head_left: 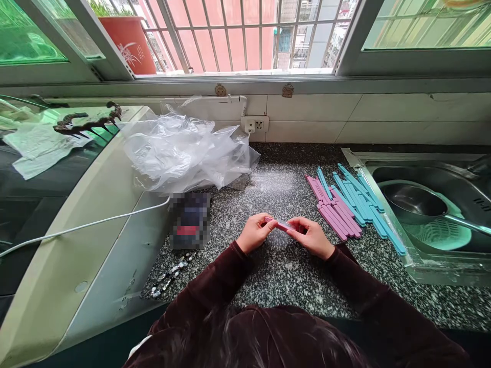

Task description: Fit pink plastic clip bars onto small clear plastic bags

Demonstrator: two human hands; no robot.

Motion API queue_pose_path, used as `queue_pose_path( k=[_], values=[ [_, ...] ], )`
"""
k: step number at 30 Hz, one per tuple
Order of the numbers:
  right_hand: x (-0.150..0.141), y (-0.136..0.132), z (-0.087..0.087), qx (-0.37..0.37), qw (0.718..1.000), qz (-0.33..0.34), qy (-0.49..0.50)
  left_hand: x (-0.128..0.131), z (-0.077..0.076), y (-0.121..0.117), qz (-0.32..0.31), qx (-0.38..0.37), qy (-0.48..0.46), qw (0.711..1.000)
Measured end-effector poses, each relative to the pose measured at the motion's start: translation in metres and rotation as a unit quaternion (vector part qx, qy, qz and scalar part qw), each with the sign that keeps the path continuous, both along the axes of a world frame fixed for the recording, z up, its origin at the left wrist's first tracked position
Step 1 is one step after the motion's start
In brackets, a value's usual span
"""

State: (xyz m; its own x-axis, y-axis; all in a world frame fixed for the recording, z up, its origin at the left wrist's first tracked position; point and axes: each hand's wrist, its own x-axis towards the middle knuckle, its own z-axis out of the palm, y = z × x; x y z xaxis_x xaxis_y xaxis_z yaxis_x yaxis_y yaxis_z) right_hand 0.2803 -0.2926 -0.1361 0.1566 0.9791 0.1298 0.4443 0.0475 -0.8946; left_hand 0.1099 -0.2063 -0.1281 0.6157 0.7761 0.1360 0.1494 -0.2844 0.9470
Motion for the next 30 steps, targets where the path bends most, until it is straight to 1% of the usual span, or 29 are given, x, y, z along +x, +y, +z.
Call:
queue_pose_path(
  k=[6, 9, 11, 13, 16, 19, 21, 25, 28, 30],
  values=[
    [0.000, 0.002, -0.003, 0.011, 1.000, 0.002, -0.025, 0.000, 0.001, 0.003, -0.002, -0.002, 0.005, 1.000],
    [0.000, 0.002, -0.006, 0.035, 0.998, 0.003, -0.060, 0.001, 0.000, 0.003, 0.005, 0.002, -0.001, 1.000],
    [0.001, 0.002, -0.008, 0.060, 0.994, 0.007, -0.092, 0.002, -0.002, 0.004, 0.016, -0.010, -0.009, 1.000],
    [0.001, 0.003, -0.008, 0.092, 0.986, 0.015, -0.138, 0.004, -0.006, 0.004, 0.032, -0.035, -0.017, 0.999],
    [0.001, 0.002, -0.008, 0.137, 0.966, 0.020, -0.220, 0.005, -0.011, 0.004, 0.052, -0.073, -0.032, 0.995],
    [0.001, 0.002, -0.008, 0.161, 0.947, 0.008, -0.276, 0.006, -0.015, 0.004, 0.059, -0.087, -0.043, 0.994],
    [0.000, 0.003, -0.009, 0.171, 0.942, -0.008, -0.289, 0.007, -0.016, 0.003, 0.056, -0.076, -0.041, 0.995],
    [0.000, 0.007, -0.010, 0.179, 0.943, -0.055, -0.274, 0.011, -0.017, 0.000, 0.039, -0.018, -0.011, 0.999],
    [0.000, 0.008, -0.010, 0.164, 0.946, -0.083, -0.266, 0.013, -0.018, -0.003, 0.037, 0.010, 0.013, 0.999],
    [-0.001, 0.007, -0.011, 0.140, 0.949, -0.101, -0.266, 0.013, -0.018, -0.004, 0.054, 0.001, 0.022, 0.998]
  ],
)
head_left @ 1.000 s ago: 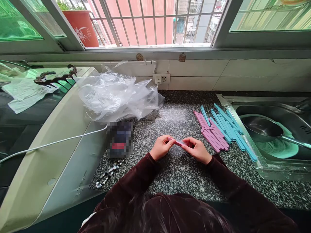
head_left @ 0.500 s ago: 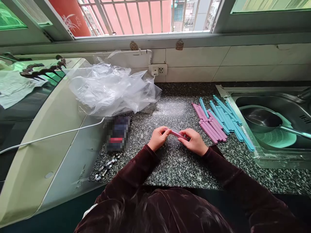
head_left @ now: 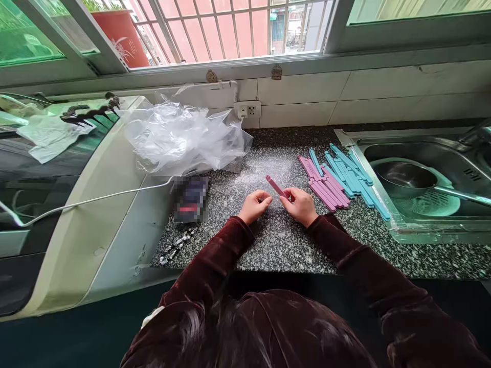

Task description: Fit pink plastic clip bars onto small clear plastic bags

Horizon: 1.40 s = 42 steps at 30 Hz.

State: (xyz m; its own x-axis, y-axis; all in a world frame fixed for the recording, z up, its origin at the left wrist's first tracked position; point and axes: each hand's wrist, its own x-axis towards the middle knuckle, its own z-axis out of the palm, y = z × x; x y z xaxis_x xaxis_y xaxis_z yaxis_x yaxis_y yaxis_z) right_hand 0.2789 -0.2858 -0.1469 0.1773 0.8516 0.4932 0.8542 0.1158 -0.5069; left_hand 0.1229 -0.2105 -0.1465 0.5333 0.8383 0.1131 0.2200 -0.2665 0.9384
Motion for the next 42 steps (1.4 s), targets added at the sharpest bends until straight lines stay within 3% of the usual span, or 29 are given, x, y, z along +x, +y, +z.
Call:
queue_pose_path(
  k=[5, 12, 21, 27, 31, 36, 42],
  values=[
    [-0.004, -0.004, -0.001, -0.067, 0.997, -0.048, -0.002, 0.002, 0.001, -0.002, 0.035, -0.019, 0.010, 0.999],
    [-0.004, 0.010, 0.008, -0.172, 0.982, -0.068, -0.025, 0.014, 0.001, 0.005, 0.092, 0.018, 0.030, 0.995],
    [0.003, 0.066, 0.027, -0.241, 0.963, -0.095, -0.067, 0.049, -0.007, 0.061, 0.138, 0.033, 0.027, 0.989],
    [0.025, 0.114, 0.036, -0.284, 0.944, -0.125, -0.109, 0.080, -0.005, 0.101, 0.191, 0.079, 0.050, 0.977],
    [0.049, 0.145, 0.045, -0.294, 0.937, -0.149, -0.116, 0.098, -0.004, 0.122, 0.118, 0.172, 0.138, 0.968],
    [0.080, 0.175, 0.049, -0.308, 0.926, -0.184, -0.116, 0.122, -0.001, 0.144, 0.026, 0.289, 0.264, 0.920],
    [0.109, 0.199, 0.044, -0.318, 0.917, -0.214, -0.113, 0.148, 0.004, 0.166, -0.010, 0.335, 0.327, 0.883]
  ],
)
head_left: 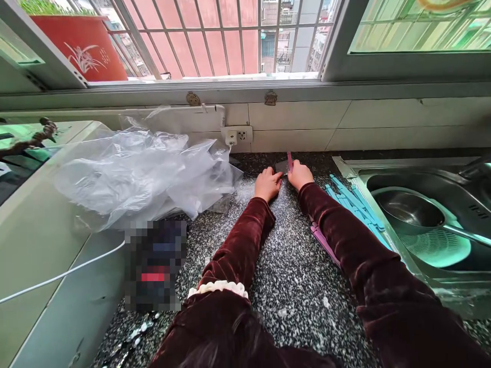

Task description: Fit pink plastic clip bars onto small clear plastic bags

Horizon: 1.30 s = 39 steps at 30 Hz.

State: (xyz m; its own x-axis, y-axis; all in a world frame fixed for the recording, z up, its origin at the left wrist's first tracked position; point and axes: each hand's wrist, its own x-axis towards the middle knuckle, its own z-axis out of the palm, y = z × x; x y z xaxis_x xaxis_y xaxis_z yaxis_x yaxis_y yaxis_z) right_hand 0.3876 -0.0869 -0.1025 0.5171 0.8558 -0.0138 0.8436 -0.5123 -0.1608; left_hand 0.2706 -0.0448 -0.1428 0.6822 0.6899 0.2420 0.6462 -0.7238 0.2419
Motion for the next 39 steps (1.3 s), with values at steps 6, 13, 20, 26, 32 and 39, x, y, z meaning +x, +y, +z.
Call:
queue_pose_path(
  k=[6, 13, 20, 26, 32, 39],
  values=[
    [0.017, 0.014, -0.007, 0.008, 1.000, -0.020, -0.018, 0.015, -0.001, 0.013, -0.009, 0.005, 0.009, 1.000],
    [0.020, 0.019, -0.014, -0.005, 0.999, -0.019, -0.030, 0.014, -0.003, 0.014, -0.011, -0.012, -0.013, 1.000],
    [0.008, 0.010, -0.001, -0.018, 0.999, -0.002, -0.045, -0.003, 0.000, -0.003, -0.004, 0.010, 0.012, 1.000],
    [-0.020, 0.004, 0.031, 0.009, 0.996, 0.036, -0.080, -0.035, 0.004, -0.032, -0.025, 0.030, 0.043, 0.998],
    [-0.086, 0.039, 0.084, 0.120, 0.982, 0.137, -0.042, -0.107, 0.069, -0.049, -0.089, 0.042, 0.004, 0.995],
    [-0.193, 0.099, 0.133, 0.237, 0.925, 0.286, 0.082, -0.230, 0.178, 0.018, 0.167, 0.112, -0.125, 0.972]
  ],
)
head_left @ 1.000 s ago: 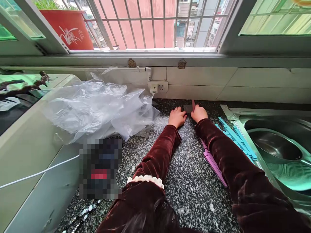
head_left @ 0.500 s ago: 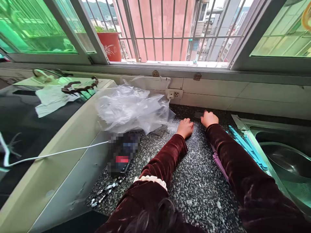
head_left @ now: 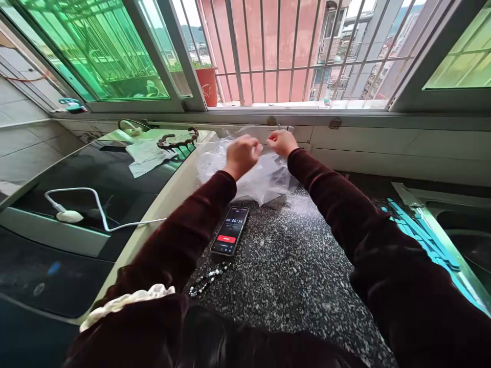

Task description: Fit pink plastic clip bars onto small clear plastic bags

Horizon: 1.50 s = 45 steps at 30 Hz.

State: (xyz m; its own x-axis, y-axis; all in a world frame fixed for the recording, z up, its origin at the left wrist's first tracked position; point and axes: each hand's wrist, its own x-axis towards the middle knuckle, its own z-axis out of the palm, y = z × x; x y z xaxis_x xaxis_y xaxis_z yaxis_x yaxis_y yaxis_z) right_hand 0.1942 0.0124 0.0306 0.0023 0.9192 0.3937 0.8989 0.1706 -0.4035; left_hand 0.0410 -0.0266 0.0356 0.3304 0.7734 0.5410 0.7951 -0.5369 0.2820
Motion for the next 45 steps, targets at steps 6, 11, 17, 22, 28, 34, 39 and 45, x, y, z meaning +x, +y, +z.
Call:
queue_pose_path(
  k=[6, 11, 17, 22, 28, 34, 39, 45],
  values=[
    [-0.062, 0.036, 0.004, -0.063, 0.995, 0.053, 0.054, -0.044, 0.009, 0.065, 0.199, -0.106, 0.076, 0.971],
    [-0.079, 0.063, -0.010, -0.116, 0.988, 0.027, 0.099, -0.044, -0.008, 0.088, 0.242, -0.143, 0.049, 0.958],
    [-0.088, 0.076, -0.026, -0.121, 0.984, 0.030, 0.123, -0.048, -0.017, 0.094, 0.231, -0.160, 0.090, 0.955],
    [-0.084, 0.067, -0.017, -0.069, 0.984, 0.050, 0.154, -0.048, -0.006, 0.082, 0.235, -0.163, 0.079, 0.955],
    [-0.050, 0.026, 0.011, 0.041, 0.975, 0.078, 0.202, -0.039, 0.024, 0.055, 0.208, -0.097, 0.000, 0.973],
    [0.001, -0.061, 0.010, 0.076, 0.955, 0.098, 0.268, -0.011, 0.028, 0.019, 0.077, -0.111, -0.174, 0.975],
    [0.049, -0.149, -0.027, 0.065, 0.936, 0.120, 0.324, 0.032, -0.014, -0.036, -0.109, -0.191, -0.306, 0.926],
    [0.098, -0.235, -0.093, 0.067, 0.949, 0.062, 0.301, 0.070, -0.083, -0.112, -0.217, -0.244, -0.293, 0.899]
  ],
)
